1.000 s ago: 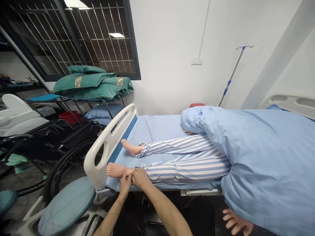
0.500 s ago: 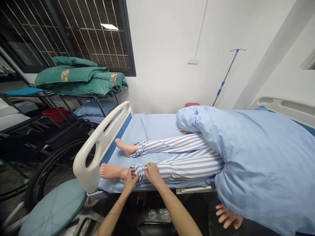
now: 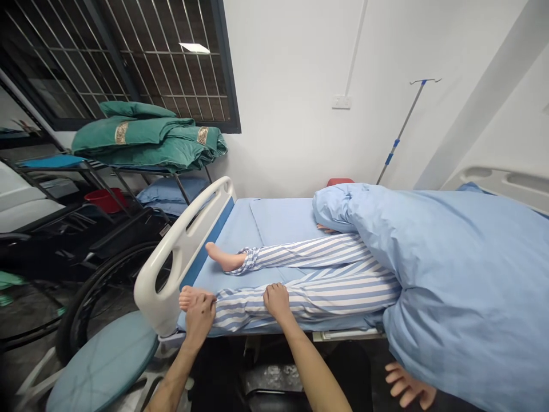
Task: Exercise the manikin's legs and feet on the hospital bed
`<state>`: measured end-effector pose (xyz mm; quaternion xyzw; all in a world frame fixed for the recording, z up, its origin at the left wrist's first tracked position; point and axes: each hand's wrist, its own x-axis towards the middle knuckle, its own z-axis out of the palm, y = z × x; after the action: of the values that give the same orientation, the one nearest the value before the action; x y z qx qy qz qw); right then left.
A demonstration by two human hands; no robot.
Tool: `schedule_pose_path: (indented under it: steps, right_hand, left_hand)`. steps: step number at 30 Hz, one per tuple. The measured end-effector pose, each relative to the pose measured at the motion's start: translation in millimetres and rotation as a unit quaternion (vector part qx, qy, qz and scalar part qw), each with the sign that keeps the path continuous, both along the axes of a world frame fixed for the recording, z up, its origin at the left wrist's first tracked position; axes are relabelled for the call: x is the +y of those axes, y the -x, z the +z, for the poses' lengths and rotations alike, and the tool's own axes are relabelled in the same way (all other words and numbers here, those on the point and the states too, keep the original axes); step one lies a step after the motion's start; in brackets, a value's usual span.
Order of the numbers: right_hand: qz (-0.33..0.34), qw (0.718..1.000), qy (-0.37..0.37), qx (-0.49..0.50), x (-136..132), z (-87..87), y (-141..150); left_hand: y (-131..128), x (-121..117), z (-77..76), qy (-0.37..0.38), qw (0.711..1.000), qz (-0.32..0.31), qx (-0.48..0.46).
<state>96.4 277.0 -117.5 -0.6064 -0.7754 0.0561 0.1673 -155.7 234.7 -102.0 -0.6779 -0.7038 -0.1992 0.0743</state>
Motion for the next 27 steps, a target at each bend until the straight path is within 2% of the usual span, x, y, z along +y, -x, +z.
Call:
schedule_pose_path:
  steps: [2,5,11,14,19,24,27]
  right_hand:
    - [0.004,1.000,-0.009,-0.003,-1,-1.9,0]
    - [0.007,1.000,-0.022,-0.013,-1,-3.5,-1]
    - [0.007,0.999,-0.044,-0.024,-2,-7.5,1]
    - [0.004,0.998,-0.051,-0.025,-2,-9.9,2]
    - [-0.009,0.998,-0.050,-0.022,-1,-12.0,5]
    - [-0.016,0.999,-0.044,-0.016,-1,-11.3,7]
    - [-0.019,0.999,-0.049,-0.013,-1,-12.0,8]
  left_hand:
    - [-2,-1,1.6,0.016,0.998,-0.003,0.067]
    - [-11,-1,1.1,0.019,0.996,-0.004,0.091]
    - [-28,11,-2.9,-0.033,0.997,-0.046,0.043]
    - [-37,23,-9.6,-0.007,0.996,-0.084,-0.012]
    - [-50,67,-17.1,0.090,0.987,-0.081,-0.106]
    - [-54,128,-2.8,0.154,0.962,-0.016,-0.224]
    - [-57,149,7.8,0.147,0.957,-0.007,-0.248]
